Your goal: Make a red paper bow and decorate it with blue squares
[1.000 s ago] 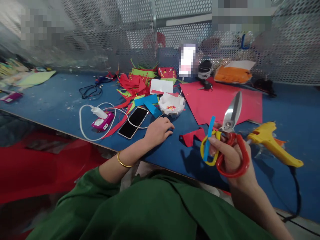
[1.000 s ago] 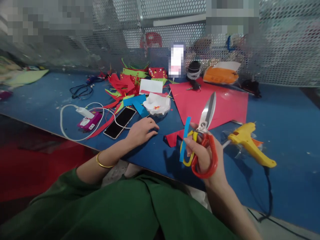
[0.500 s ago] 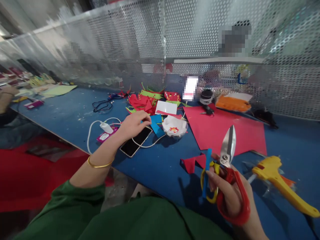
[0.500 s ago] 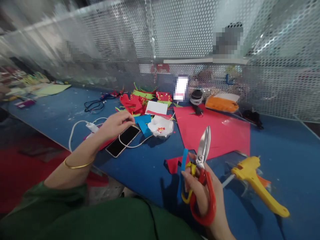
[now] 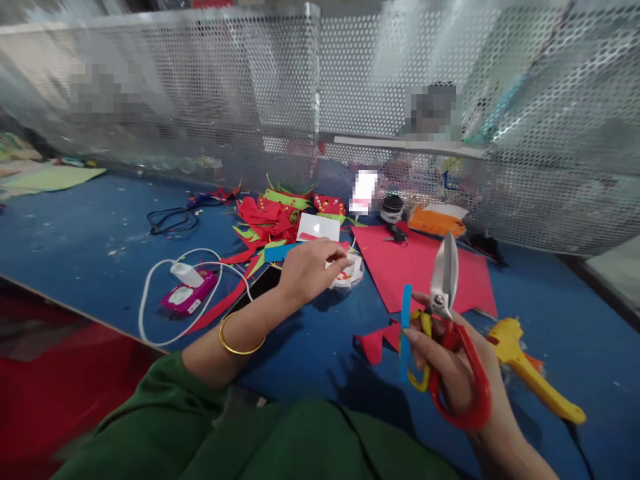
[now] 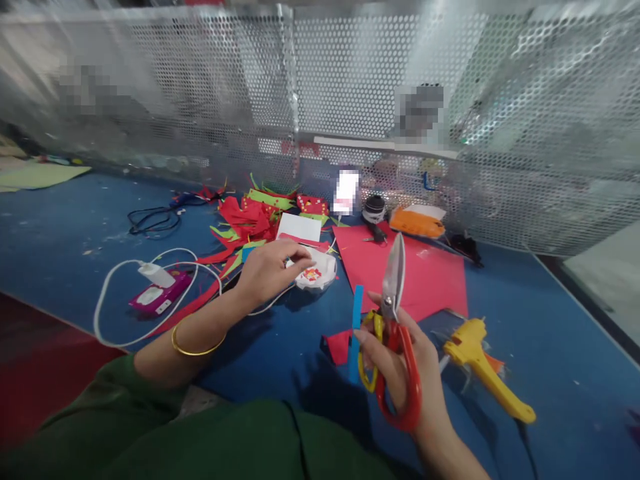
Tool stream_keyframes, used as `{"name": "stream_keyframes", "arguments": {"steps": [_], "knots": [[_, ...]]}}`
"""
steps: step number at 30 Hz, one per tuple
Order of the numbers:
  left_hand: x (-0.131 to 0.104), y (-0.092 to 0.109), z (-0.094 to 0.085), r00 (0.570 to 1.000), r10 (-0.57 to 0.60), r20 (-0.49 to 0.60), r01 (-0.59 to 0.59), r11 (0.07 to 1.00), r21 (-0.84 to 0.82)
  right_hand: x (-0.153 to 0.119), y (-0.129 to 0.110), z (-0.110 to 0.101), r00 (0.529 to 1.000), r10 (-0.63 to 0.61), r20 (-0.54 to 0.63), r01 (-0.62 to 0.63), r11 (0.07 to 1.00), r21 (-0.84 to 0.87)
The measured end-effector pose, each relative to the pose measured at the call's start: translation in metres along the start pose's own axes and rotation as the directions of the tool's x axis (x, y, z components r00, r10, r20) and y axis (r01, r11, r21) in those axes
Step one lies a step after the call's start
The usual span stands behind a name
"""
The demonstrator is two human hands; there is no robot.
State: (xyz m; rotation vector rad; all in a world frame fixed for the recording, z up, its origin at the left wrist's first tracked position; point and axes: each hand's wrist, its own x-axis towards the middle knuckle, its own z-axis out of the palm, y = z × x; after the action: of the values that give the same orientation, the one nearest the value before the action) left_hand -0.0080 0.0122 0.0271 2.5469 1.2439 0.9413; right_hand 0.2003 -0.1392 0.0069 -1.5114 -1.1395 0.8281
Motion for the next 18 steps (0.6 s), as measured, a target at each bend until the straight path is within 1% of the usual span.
{"name": "stream_keyframes", "arguments": {"steps": [1, 2, 4, 5, 8, 11, 14, 18], "knots": [[-0.002, -0.001, 0.003, 0.996, 0.048, 0.07, -0.051, 0.998, 0.04, 0.004, -0.006, 0.002, 1.0, -0.012, 0.003, 0.012, 1.0, -0.009], [-0.003, -0.004, 0.007, 0.984, 0.098, 0.15, -0.112, 0.99, 0.09, 0.008, -0.012, 0.004, 1.0, -0.021, 0.004, 0.021, 1.0, -0.017], [-0.005, -0.012, 0.016, 0.944, 0.17, 0.281, -0.227, 0.956, 0.183, 0.016, -0.016, 0.009, 1.0, -0.027, -0.001, 0.027, 1.0, -0.014], [-0.005, -0.017, 0.021, 0.927, 0.191, 0.322, -0.269, 0.938, 0.217, 0.018, -0.016, 0.011, 1.0, -0.025, -0.005, 0.025, 1.0, 0.002], [-0.007, -0.025, 0.034, 0.902, 0.225, 0.368, -0.337, 0.9, 0.276, 0.024, -0.006, 0.017, 1.0, 0.012, -0.012, -0.012, 0.998, 0.057], [-0.009, -0.027, 0.042, 0.884, 0.265, 0.385, -0.388, 0.876, 0.287, 0.027, 0.009, 0.018, 0.997, 0.073, -0.006, -0.072, 0.994, 0.087], [-0.009, -0.028, 0.045, 0.871, 0.285, 0.4, -0.41, 0.87, 0.273, 0.028, 0.018, 0.015, 0.995, 0.104, 0.002, -0.104, 0.99, 0.1], [-0.008, -0.031, 0.044, 0.865, 0.252, 0.433, -0.389, 0.882, 0.265, 0.029, 0.02, 0.013, 0.994, 0.108, -0.017, -0.106, 0.99, 0.089]]}}
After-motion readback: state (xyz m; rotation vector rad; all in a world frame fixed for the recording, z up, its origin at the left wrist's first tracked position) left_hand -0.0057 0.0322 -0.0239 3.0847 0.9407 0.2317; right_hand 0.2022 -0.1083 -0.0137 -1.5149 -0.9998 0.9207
